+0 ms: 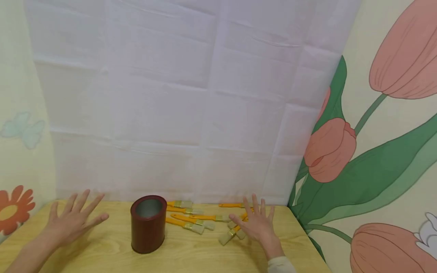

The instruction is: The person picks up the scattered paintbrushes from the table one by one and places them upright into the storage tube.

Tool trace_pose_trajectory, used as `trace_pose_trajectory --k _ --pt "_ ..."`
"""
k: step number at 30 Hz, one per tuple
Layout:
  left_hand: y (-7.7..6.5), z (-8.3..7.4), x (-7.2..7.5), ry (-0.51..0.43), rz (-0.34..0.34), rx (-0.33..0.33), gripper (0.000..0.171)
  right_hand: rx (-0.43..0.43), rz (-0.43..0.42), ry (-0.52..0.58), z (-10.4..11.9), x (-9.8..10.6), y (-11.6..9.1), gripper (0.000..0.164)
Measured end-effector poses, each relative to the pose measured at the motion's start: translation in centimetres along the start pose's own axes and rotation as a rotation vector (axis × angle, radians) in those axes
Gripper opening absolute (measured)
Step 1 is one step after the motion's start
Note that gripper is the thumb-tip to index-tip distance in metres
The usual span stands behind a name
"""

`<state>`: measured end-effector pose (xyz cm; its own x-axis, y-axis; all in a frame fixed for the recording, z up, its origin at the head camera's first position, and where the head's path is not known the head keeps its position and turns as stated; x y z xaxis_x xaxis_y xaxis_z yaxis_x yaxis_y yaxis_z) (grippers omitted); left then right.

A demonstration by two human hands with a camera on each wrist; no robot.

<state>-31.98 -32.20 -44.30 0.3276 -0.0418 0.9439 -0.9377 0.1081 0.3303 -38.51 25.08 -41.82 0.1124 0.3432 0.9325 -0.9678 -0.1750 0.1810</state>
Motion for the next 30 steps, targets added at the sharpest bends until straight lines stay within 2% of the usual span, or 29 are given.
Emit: trace_pose_trajectory --k 10,14,18,22,25,27,30 --pt "0.3 -0.8 -1.1 -0.036 0.013 -0.019 0.09 -0.007 0.001 0.006 -0.6 -0.3 -0.6 0.095" --pt "0.8 -1.3 -0.9 -0.082 -0.023 -0.034 0.082 -0.004 -0.034 0.083 -0.3 -0.2 -0.7 0.095" --pt "1.6 -2.7 0.0 -0.264 -0.07 -0.078 0.065 0.043 -0.112 0.199 0.4 0.3 -0.6 0.086" --pt "1.9 -4.6 1.1 -0.482 -0.068 -0.13 0.052 0.051 -0.159 0.257 0.9 0.7 -0.6 0.072" --pt "2.0 -6.0 1.6 -0.615 -0.061 -0.161 0.048 0.065 -0.167 0.272 1.3 0.8 -0.6 0.053" --pt "2.0 -6.9 1.9 -0.684 -0.061 -0.181 0.046 0.104 -0.163 0.267 1.6 0.8 -0.4 0.04" --pt "2.0 -8.2 2.2 -0.754 -0.052 -0.201 0.046 0.169 -0.155 0.255 2.1 0.7 -0.1 0.031"
Point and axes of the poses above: each hand's wrist, its own y-axis towards the middle knuckle, its own x-axis out of the back of the hand, z = x × y, the point moved 3 cm from there along y, towards the middle knuckle, and after that the axes turned 9 degrees about y, right-handed, at the moved point
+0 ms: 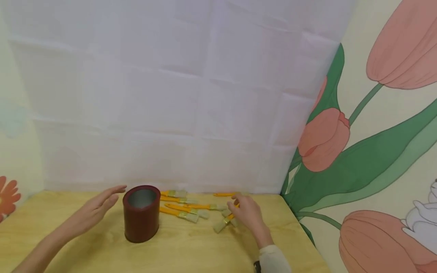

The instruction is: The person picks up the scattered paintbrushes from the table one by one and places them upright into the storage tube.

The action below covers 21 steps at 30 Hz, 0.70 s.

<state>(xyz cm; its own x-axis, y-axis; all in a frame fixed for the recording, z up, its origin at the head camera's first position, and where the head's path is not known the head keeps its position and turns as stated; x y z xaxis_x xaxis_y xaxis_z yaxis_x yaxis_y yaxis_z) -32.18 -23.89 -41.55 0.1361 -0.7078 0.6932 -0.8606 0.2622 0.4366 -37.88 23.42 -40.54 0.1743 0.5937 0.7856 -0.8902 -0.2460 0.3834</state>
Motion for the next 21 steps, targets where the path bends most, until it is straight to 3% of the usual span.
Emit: trace_pose_trajectory --k 4,7,13,21 --pt "0.3 -1.4 -0.8 -0.07 0.045 0.034 0.055 0.059 0.033 0.004 0.5 -0.3 0.7 0.029" --pt "0.5 -2.1 -1.6 -0.109 0.075 0.067 0.067 0.088 0.102 0.008 0.8 -0.6 0.6 0.027" --pt "0.7 -2.8 -2.5 -0.09 0.047 0.116 0.087 0.126 0.242 -0.012 0.6 -1.3 -0.1 0.025" --pt "0.8 -3.3 -3.2 -0.157 0.029 0.118 0.088 0.138 0.367 -0.009 0.0 -2.4 -0.6 0.029"
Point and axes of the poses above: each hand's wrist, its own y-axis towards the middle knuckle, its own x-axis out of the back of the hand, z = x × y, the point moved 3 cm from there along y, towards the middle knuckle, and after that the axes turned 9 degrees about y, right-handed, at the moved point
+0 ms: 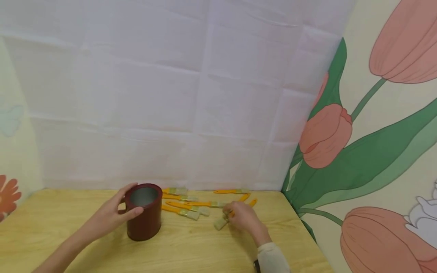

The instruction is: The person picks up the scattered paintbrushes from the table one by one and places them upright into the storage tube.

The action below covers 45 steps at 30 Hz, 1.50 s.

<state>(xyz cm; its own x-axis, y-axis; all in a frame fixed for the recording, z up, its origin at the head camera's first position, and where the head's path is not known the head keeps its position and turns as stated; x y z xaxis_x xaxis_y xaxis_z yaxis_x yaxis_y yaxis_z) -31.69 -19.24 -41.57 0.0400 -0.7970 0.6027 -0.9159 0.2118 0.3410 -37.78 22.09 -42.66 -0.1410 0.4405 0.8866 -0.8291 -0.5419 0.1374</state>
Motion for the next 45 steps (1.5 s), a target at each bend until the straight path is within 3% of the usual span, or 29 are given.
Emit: trace_pose_trajectory --k 10,18,25,34,45 --pt "-0.2 -0.4 -1.9 -0.154 0.062 0.001 0.08 0.068 0.063 -0.029 0.1 -0.7 -0.1 0.037" --pt "-0.2 -0.5 -2.9 -0.21 0.051 -0.036 0.076 0.074 0.075 -0.034 -0.2 -1.0 0.0 0.039" --pt "-0.5 -1.0 -3.5 -0.207 0.084 -0.038 0.073 0.119 0.052 -0.091 0.2 -1.0 -0.1 0.026" --pt "-0.8 -1.5 -3.9 -0.203 0.1 -0.027 0.071 0.219 -0.008 -0.149 0.8 -1.1 0.4 0.025" --pt "-0.7 -1.4 -4.1 -0.174 0.101 -0.038 0.072 0.177 -0.087 -0.071 1.3 -0.4 0.6 0.016"
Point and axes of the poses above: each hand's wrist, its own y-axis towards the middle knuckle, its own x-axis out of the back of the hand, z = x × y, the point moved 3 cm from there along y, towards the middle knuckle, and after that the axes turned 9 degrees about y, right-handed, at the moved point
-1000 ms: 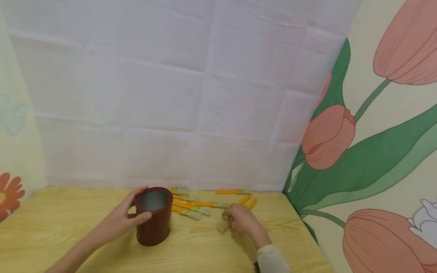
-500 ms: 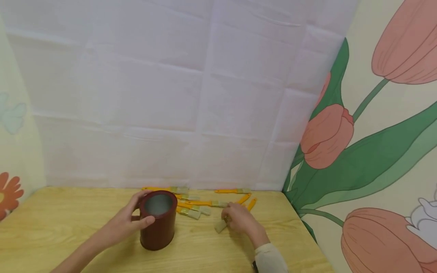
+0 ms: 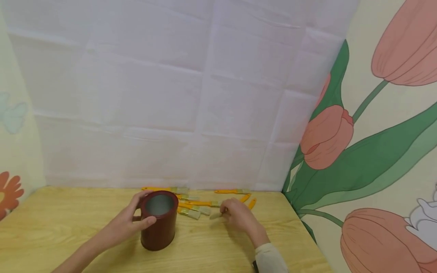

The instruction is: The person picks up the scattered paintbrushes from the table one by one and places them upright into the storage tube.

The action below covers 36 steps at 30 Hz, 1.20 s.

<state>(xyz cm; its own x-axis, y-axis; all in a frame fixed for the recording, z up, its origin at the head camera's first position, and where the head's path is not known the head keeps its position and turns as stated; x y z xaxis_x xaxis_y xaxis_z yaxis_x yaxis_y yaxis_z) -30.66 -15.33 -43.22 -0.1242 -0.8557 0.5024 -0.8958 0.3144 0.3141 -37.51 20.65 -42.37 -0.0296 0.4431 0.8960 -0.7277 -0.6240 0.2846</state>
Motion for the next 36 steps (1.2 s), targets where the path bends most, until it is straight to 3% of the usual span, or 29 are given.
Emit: trace_pose_trajectory --k 8,14,18,24,28,36 --pt "0.0 -0.1 0.2 -0.01 0.0 -0.013 0.072 -0.001 -0.204 0.035 1.0 0.9 0.2 0.016" --pt "0.0 -0.2 0.8 -0.014 -0.004 -0.006 0.072 0.198 -0.42 0.038 2.8 2.2 0.8 0.025" --pt "-0.1 -0.2 0.2 -0.022 -0.015 -0.011 0.072 0.279 -0.512 0.052 3.8 3.1 0.7 0.031" --pt "-0.1 0.1 -1.6 -0.065 -0.02 -0.009 0.073 0.279 -0.59 0.136 4.8 3.8 0.5 0.031" --pt "-0.1 0.2 -1.6 -0.089 -0.024 -0.002 0.074 0.293 -0.61 0.229 6.4 4.1 1.9 0.027" --pt "-0.2 -0.1 -1.4 -0.073 -0.03 -0.04 0.075 0.345 -0.642 0.413 14.1 6.8 4.2 0.021"
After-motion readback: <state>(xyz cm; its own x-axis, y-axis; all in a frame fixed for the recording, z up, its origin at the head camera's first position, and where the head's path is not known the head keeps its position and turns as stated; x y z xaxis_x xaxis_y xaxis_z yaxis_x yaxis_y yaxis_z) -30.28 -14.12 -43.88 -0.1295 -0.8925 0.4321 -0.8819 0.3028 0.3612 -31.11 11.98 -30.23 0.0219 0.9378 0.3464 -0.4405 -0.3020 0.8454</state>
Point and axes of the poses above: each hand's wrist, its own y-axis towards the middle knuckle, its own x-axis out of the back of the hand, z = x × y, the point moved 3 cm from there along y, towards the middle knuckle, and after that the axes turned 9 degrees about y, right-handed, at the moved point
